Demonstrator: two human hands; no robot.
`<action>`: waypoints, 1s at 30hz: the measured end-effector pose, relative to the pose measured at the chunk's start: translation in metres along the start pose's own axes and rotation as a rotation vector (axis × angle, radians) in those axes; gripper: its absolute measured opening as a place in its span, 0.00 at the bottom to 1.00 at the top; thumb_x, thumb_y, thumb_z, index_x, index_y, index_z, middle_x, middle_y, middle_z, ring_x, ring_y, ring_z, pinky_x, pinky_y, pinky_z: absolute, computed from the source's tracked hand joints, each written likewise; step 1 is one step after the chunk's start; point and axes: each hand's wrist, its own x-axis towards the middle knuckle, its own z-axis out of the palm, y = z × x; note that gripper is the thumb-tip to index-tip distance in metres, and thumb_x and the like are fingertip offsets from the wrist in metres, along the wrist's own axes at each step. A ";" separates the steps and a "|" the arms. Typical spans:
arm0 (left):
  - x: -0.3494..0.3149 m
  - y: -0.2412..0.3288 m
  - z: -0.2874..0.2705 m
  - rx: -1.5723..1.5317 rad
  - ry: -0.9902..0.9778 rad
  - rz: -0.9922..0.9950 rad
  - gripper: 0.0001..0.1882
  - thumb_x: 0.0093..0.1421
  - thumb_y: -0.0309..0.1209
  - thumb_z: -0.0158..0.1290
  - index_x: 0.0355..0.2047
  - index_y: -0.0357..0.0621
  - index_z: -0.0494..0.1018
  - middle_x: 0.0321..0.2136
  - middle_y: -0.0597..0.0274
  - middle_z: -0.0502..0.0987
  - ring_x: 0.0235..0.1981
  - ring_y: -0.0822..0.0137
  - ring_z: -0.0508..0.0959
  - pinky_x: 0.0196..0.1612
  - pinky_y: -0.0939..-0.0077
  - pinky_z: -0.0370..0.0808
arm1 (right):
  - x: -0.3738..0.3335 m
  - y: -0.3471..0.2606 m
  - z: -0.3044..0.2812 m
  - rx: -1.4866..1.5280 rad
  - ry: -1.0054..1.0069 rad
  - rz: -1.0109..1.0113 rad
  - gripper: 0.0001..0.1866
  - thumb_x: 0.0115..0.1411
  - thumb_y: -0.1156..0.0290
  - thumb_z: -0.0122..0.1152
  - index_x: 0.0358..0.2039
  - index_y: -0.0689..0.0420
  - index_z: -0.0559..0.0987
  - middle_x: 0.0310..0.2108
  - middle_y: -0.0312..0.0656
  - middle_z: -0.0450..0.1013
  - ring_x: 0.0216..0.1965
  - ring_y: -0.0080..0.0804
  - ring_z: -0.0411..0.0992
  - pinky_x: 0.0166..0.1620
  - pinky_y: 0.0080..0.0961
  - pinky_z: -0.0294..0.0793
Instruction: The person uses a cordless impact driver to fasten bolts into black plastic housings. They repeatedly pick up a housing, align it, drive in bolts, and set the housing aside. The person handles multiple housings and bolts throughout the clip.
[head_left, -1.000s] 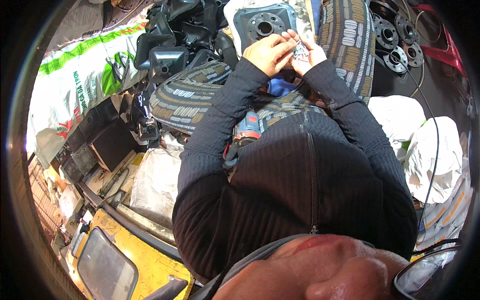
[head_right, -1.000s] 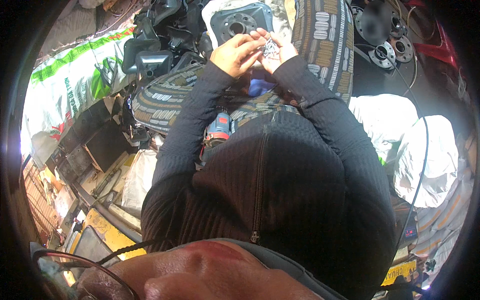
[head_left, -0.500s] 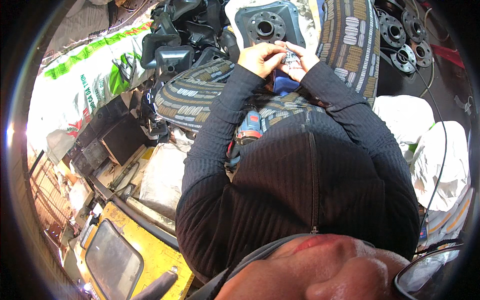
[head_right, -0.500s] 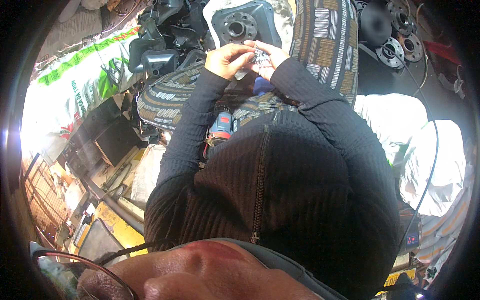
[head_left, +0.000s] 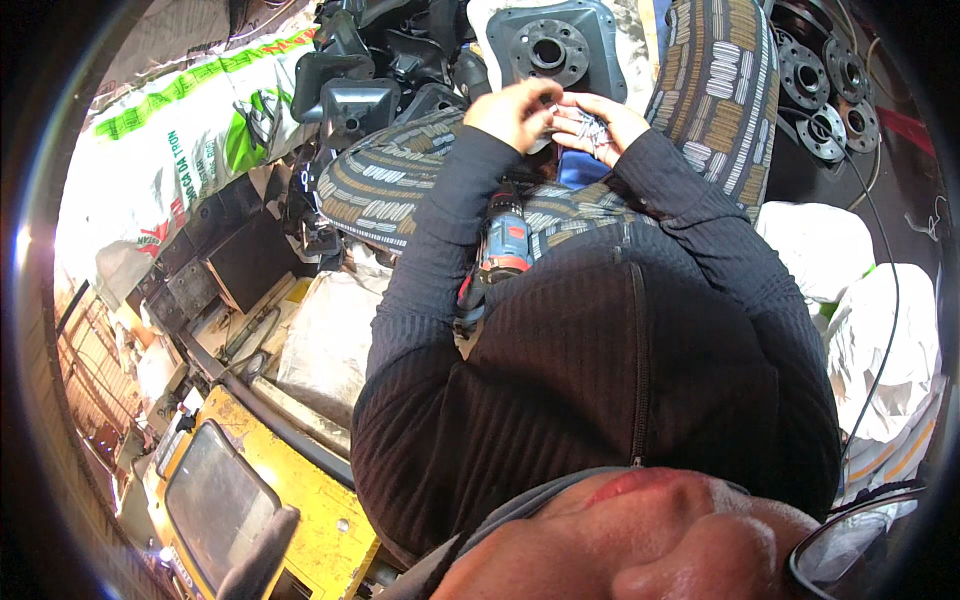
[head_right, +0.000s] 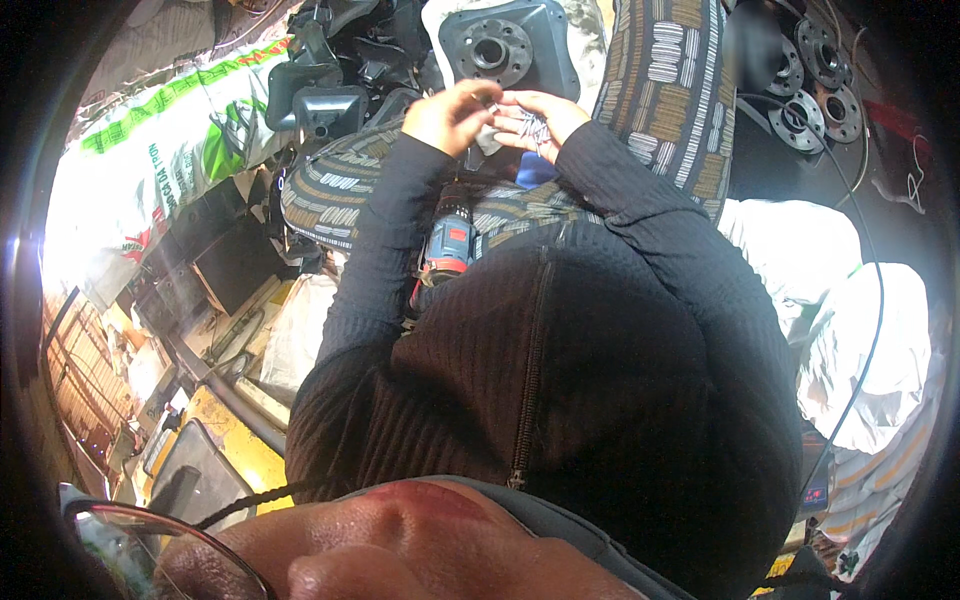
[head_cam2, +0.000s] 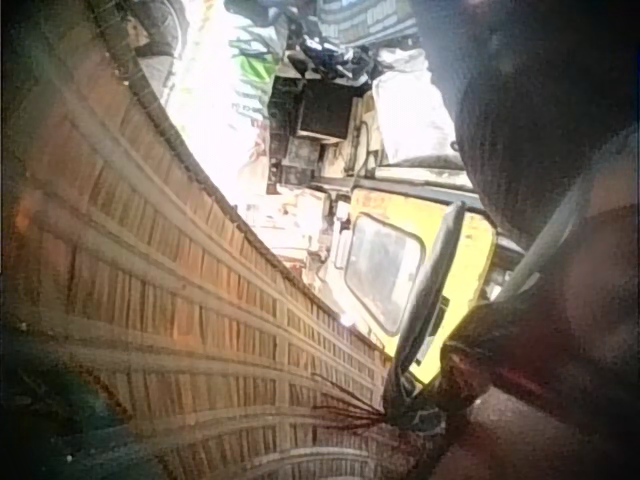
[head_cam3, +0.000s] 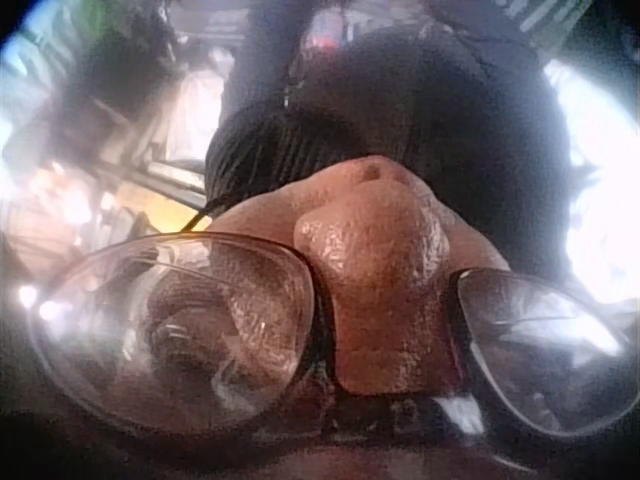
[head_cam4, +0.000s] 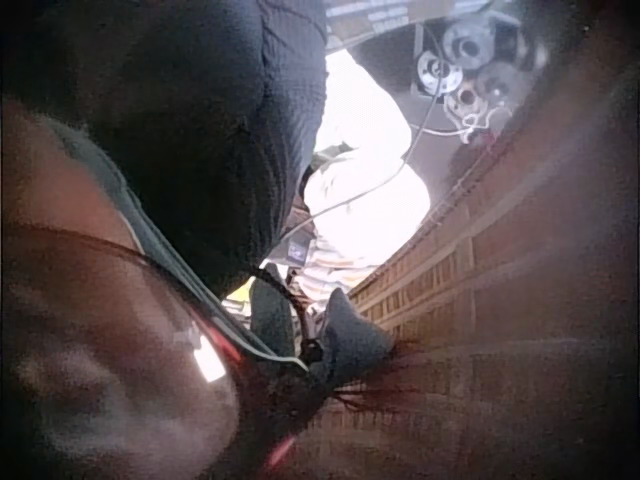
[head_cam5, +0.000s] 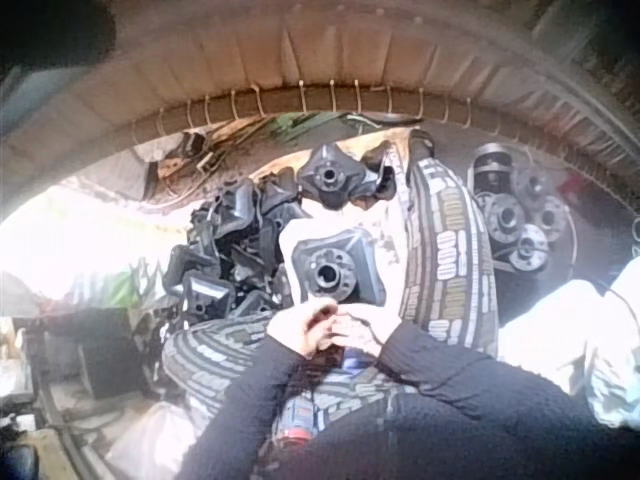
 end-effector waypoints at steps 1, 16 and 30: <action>0.003 -0.006 -0.003 -0.277 0.023 -0.087 0.09 0.55 0.26 0.56 0.38 0.42 0.76 0.29 0.62 0.79 0.33 0.72 0.78 0.39 0.79 0.74 | 0.000 0.000 0.000 0.030 0.018 -0.022 0.20 0.66 0.66 0.41 0.51 0.69 0.67 0.47 0.54 0.71 0.47 0.44 0.73 0.49 0.36 0.77; 0.020 -0.044 0.017 0.408 0.446 0.126 0.07 0.50 0.29 0.57 0.31 0.48 0.76 0.27 0.59 0.75 0.29 0.58 0.77 0.35 0.65 0.73 | 0.007 -0.002 -0.002 0.066 0.091 -0.069 0.18 0.65 0.66 0.46 0.49 0.67 0.70 0.46 0.50 0.72 0.47 0.40 0.73 0.47 0.35 0.77; 0.030 -0.057 0.004 -0.370 0.295 0.029 0.13 0.53 0.25 0.57 0.40 0.46 0.77 0.29 0.64 0.80 0.29 0.78 0.77 0.33 0.83 0.73 | 0.006 -0.007 -0.003 0.090 0.145 -0.096 0.18 0.64 0.67 0.47 0.49 0.66 0.70 0.44 0.50 0.73 0.44 0.39 0.75 0.42 0.31 0.80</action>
